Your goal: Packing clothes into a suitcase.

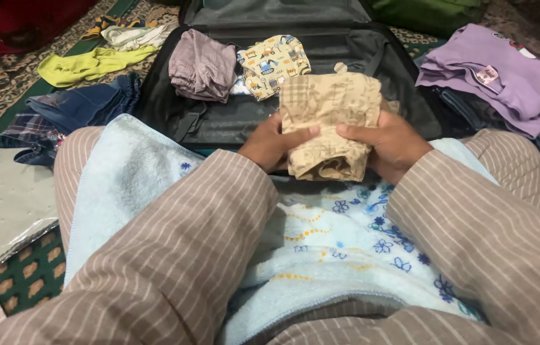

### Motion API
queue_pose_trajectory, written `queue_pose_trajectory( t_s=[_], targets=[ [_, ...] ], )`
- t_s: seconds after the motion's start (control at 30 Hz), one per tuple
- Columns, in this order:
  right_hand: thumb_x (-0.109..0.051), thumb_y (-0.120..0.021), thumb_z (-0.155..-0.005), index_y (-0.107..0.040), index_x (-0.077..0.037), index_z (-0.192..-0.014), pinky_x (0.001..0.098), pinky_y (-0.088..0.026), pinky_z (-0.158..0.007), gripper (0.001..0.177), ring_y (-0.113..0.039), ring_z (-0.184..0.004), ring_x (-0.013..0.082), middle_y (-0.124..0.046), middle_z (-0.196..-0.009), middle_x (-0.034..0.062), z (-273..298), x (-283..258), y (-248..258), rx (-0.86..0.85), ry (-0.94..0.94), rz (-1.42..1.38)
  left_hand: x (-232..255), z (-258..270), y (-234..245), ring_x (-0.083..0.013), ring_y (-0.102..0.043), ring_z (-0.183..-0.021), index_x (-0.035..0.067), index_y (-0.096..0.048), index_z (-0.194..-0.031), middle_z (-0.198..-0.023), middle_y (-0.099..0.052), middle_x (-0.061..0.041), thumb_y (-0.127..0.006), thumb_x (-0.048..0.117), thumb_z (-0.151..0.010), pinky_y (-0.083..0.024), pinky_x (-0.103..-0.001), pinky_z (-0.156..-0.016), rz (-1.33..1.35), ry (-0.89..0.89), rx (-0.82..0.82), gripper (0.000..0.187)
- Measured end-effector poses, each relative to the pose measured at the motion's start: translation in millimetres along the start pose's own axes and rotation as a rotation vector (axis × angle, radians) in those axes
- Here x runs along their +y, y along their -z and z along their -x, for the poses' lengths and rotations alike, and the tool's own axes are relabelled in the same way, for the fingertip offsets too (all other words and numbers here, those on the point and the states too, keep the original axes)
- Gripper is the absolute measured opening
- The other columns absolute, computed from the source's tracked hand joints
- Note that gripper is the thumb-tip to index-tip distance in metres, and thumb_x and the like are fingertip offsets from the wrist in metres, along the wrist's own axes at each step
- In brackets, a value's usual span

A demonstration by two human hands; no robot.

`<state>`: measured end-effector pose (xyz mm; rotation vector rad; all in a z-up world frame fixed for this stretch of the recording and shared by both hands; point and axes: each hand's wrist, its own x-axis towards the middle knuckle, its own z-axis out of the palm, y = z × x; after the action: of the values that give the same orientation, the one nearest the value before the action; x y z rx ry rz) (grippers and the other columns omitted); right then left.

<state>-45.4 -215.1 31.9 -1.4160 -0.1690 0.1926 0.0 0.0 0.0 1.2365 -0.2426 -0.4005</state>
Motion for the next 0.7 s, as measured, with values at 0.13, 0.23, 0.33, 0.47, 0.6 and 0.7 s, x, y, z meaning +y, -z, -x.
queue_pose_trajectory(
  t_s=[0.13, 0.23, 0.33, 0.47, 0.6, 0.7],
  targets=[
    [-0.010, -0.068, -0.091, -0.059, -0.005, -0.135, 0.0400, -0.058, -0.096, 0.045, -0.069, -0.114, 0.0220, -0.070, -0.127, 0.0107, 2, -2, -2, -0.060, 0.011, -0.017, -17, -17, 20, -0.0161, -0.073, -0.098, 0.000, -0.057, -0.131, -0.117, -0.073, -0.013, -0.074, 0.004, -0.089, -0.060, -0.029, -0.085, -0.182, -0.182, -0.054, 0.045],
    [-0.013, -0.067, -0.091, -0.061, -0.009, -0.134, 0.0404, -0.058, -0.091, 0.044, -0.070, -0.110, 0.0205, -0.072, -0.124, 0.0082, 6, -12, -16, 0.085, -0.114, 0.019, -18, -16, 25, -0.0186, -0.074, -0.094, -0.004, -0.060, -0.129, -0.114, -0.074, -0.015, -0.072, 0.004, -0.090, -0.061, -0.030, -0.081, -0.210, -0.230, -0.019, 0.042],
    [-0.015, -0.067, -0.090, -0.059, -0.013, -0.132, 0.0405, -0.059, -0.088, 0.043, -0.070, -0.107, 0.0182, -0.072, -0.122, 0.0057, 3, -13, -12, 0.042, -0.192, 0.134, -20, -21, 26, -0.0184, -0.073, -0.092, -0.006, -0.062, -0.128, -0.113, -0.075, -0.016, -0.070, 0.004, -0.092, -0.061, -0.030, -0.080, -0.183, -0.255, -0.015, 0.039],
    [-0.014, -0.068, -0.090, -0.060, -0.010, -0.130, 0.0398, -0.060, -0.086, 0.040, -0.071, -0.103, 0.0206, -0.072, -0.120, 0.0077, -9, 6, 6, 0.105, -0.145, 0.097, -28, -23, 29, -0.0184, -0.075, -0.086, -0.008, -0.063, -0.125, -0.108, -0.076, -0.018, -0.074, 0.009, -0.090, -0.062, -0.031, -0.074, -0.169, -0.283, 0.047, 0.040],
    [-0.015, -0.067, -0.091, -0.061, -0.007, -0.129, 0.0406, -0.061, -0.086, 0.039, -0.072, -0.104, 0.0226, -0.072, -0.121, 0.0099, -9, 12, 10, 0.115, -0.146, 0.056, -22, -20, 27, -0.0204, -0.075, -0.077, -0.011, -0.066, -0.119, -0.099, -0.077, -0.018, -0.078, 0.018, -0.088, -0.062, -0.031, -0.062, -0.203, -0.106, 0.130, 0.044],
    [-0.015, -0.067, -0.092, -0.061, -0.005, -0.129, 0.0397, -0.060, -0.088, 0.039, -0.072, -0.106, 0.0234, -0.072, -0.122, 0.0104, -9, 17, 18, 0.146, -0.116, -0.043, -13, -11, 19, -0.0172, -0.075, -0.076, -0.003, -0.064, -0.123, -0.097, -0.076, -0.012, -0.078, 0.020, -0.088, -0.063, -0.027, -0.062, -0.152, 0.025, 0.081, 0.044]
  ],
)
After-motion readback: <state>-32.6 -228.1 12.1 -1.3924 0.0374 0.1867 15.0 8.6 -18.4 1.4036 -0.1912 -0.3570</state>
